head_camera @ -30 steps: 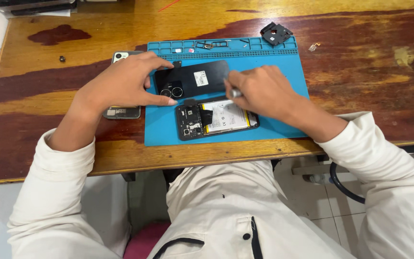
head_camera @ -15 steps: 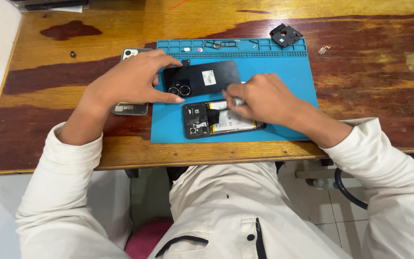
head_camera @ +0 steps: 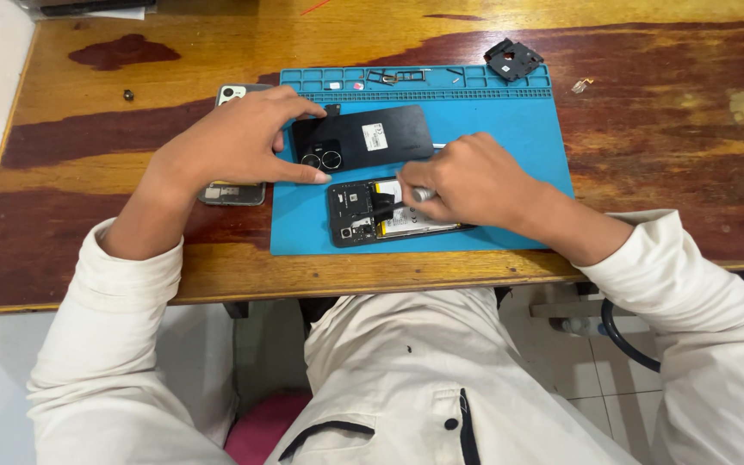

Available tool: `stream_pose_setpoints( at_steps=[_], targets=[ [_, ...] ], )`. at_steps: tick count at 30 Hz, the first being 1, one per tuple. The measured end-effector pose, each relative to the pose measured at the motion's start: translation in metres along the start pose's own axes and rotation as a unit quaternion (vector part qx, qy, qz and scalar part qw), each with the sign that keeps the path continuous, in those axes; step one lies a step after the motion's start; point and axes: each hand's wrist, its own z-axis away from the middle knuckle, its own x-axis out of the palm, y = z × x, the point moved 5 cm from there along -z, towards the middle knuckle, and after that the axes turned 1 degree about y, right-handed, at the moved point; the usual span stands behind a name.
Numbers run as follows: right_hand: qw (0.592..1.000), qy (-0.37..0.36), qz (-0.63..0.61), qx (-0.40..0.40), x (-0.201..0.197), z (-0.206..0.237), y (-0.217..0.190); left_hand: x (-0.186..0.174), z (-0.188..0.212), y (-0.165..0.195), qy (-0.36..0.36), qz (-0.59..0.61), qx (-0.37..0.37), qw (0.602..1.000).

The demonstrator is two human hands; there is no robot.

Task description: The person uses a precision screwdriver and tweezers to remove and install small screws and components on a disassembled smartphone placed on a blue anti-static mat. The person also uses a brush to clean the interior of the phone and handles a separate phone back cover.

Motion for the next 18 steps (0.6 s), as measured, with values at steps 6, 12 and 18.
stream_pose_setpoints(
  at_steps=[6,12,18],
  targets=[
    [1.0,0.013,0.0,0.0,-0.008,-0.003,0.0,0.001,0.0,-0.001,-0.004,0.006,0.003,1.0],
    [1.0,-0.004,-0.013,-0.019,-0.006,-0.005,-0.002,0.001,0.0,-0.002,-0.001,0.004,0.009,1.0],
    [1.0,-0.016,-0.026,0.004,-0.004,0.004,0.014,0.001,0.001,-0.001,-0.002,0.0,0.011,1.0]
  ],
)
